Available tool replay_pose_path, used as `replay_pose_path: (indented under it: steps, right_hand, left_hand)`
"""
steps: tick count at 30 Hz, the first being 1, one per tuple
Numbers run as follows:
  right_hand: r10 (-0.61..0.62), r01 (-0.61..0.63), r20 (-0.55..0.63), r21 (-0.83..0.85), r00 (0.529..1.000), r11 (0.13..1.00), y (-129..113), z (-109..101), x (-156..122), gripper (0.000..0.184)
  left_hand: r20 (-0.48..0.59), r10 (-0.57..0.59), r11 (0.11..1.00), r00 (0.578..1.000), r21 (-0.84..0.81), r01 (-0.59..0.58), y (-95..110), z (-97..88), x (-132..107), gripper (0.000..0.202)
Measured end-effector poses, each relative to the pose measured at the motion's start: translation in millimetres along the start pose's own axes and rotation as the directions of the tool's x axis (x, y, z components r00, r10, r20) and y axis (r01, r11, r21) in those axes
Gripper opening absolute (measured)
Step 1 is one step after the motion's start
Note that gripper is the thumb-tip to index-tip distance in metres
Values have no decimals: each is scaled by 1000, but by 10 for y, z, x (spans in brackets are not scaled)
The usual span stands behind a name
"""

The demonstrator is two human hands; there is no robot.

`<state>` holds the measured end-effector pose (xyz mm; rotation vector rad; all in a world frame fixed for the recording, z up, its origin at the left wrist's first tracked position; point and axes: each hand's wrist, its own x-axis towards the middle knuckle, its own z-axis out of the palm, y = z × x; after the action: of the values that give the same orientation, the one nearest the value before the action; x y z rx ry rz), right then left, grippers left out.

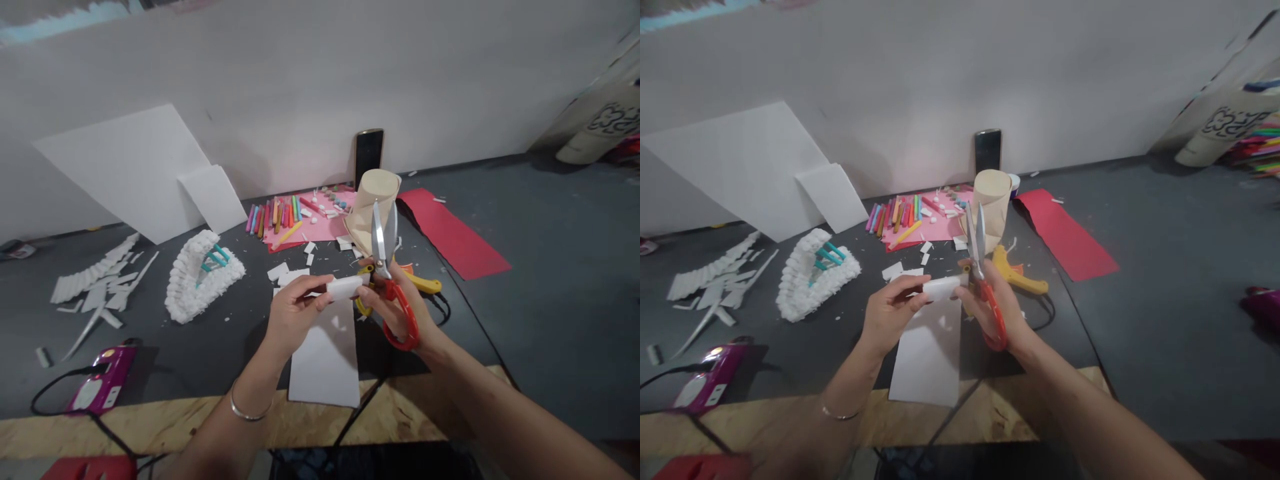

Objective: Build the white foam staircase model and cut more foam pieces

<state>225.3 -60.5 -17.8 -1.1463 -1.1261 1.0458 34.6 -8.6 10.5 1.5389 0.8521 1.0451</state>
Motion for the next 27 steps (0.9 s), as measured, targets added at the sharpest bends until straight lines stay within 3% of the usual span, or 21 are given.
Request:
replay_pose_path:
  steps: [9, 15, 20, 23, 27]
  right_hand:
    - [19, -27, -91, -87, 996, 996, -22, 39, 2, 35]
    - [9, -21, -113, -104, 994, 994, -29, 28, 29, 37]
    - [-29, 20, -75, -113, 997, 993, -53, -3, 31, 40]
    - [-79, 76, -9, -193, 997, 978, -59, -14, 19, 40]
    - [-17, 38, 54, -424, 998, 905, -10, -10, 4, 45]
  left_hand:
    - [70, -20, 999, 997, 31, 18, -75, 14, 12, 25]
    - [30, -120, 987, 992, -101, 122, -129, 26, 45, 27]
    - [-161, -242, 934, 957, -305, 185, -163, -20, 102, 35]
    - [-318, -255, 916, 913, -382, 122, -165, -51, 147, 35]
    - [-387, -207, 913, 899, -407, 35, -168, -69, 176, 32]
